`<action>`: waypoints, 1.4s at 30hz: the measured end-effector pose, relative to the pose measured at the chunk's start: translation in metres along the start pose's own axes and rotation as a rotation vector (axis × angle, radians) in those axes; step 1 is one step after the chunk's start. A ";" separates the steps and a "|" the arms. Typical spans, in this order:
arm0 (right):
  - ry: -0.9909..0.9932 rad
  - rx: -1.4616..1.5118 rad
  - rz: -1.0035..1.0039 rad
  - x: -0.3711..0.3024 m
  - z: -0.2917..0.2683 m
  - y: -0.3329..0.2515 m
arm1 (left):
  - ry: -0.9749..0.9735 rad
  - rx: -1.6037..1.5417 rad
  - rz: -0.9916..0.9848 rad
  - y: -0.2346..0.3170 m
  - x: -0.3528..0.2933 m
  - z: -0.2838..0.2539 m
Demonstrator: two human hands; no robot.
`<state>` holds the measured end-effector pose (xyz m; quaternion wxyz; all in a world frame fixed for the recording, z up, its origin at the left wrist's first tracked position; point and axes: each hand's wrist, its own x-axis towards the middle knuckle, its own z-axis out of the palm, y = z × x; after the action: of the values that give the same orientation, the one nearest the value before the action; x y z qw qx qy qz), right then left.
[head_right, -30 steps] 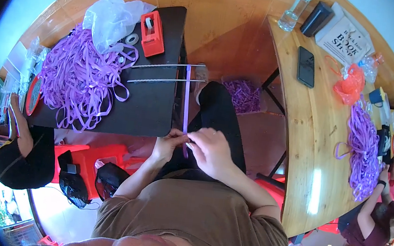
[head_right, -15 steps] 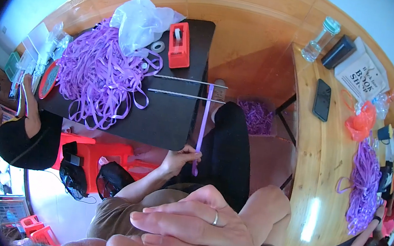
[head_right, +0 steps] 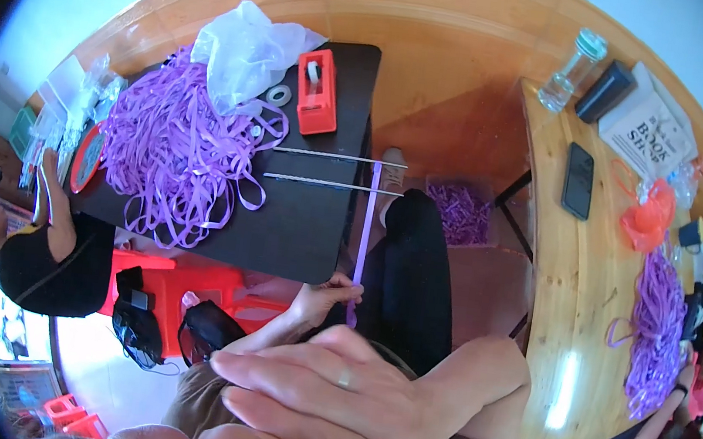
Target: Wrapping long purple ribbons around two parallel metal rods to create uniform loops and securing them with adhesive tape.
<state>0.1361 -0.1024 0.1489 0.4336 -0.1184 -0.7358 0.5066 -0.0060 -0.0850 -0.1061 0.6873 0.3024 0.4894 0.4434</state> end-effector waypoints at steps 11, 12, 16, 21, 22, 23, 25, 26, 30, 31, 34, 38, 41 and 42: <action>0.159 -1.429 -0.346 -0.047 -0.079 0.220 | -0.106 -0.084 0.030 0.014 -0.014 0.002; 0.153 -1.421 -0.338 -0.047 -0.079 0.225 | -0.098 -0.112 0.023 0.013 -0.016 0.001; 0.137 -1.443 -0.446 -0.045 -0.073 0.235 | -0.078 -0.186 0.002 0.014 -0.018 0.001; 0.037 -1.398 -0.502 -0.051 -0.066 0.233 | -0.103 -0.212 -0.008 0.005 -0.014 -0.001; 0.041 -1.398 -0.521 -0.051 -0.065 0.231 | -0.100 -0.214 -0.009 0.005 -0.014 -0.001; 0.050 -1.388 -0.546 -0.051 -0.064 0.229 | -0.103 -0.214 -0.011 0.006 -0.014 -0.001; 0.075 -1.363 -0.582 -0.047 -0.061 0.221 | -0.114 -0.244 -0.043 0.008 -0.015 -0.001; 0.075 -1.352 -0.601 -0.045 -0.060 0.215 | -0.138 -0.317 -0.056 0.010 -0.016 -0.002; 0.107 -1.183 -0.546 -0.020 -0.067 0.188 | -0.488 -0.724 -0.200 0.001 0.003 -0.017; 0.132 -1.097 -0.499 -0.011 -0.070 0.185 | -0.471 -0.773 -0.192 -0.007 0.008 -0.014; 0.207 -0.726 -0.302 0.026 -0.092 0.169 | -0.388 -0.743 -0.293 -0.031 0.021 -0.019; 0.328 -0.251 0.116 0.062 -0.129 0.202 | -0.319 -0.690 -0.302 -0.038 0.045 -0.014; 0.453 0.228 0.364 0.087 -0.151 0.232 | -0.312 -0.676 -0.242 -0.032 0.065 -0.004; 0.471 0.331 0.439 0.091 -0.157 0.244 | -0.308 -0.661 -0.207 -0.034 0.072 -0.001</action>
<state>0.1362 0.1659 0.0064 0.4854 -0.3152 -0.4807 0.6588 0.0131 -0.0346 -0.1639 0.8545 0.0764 0.2388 0.4550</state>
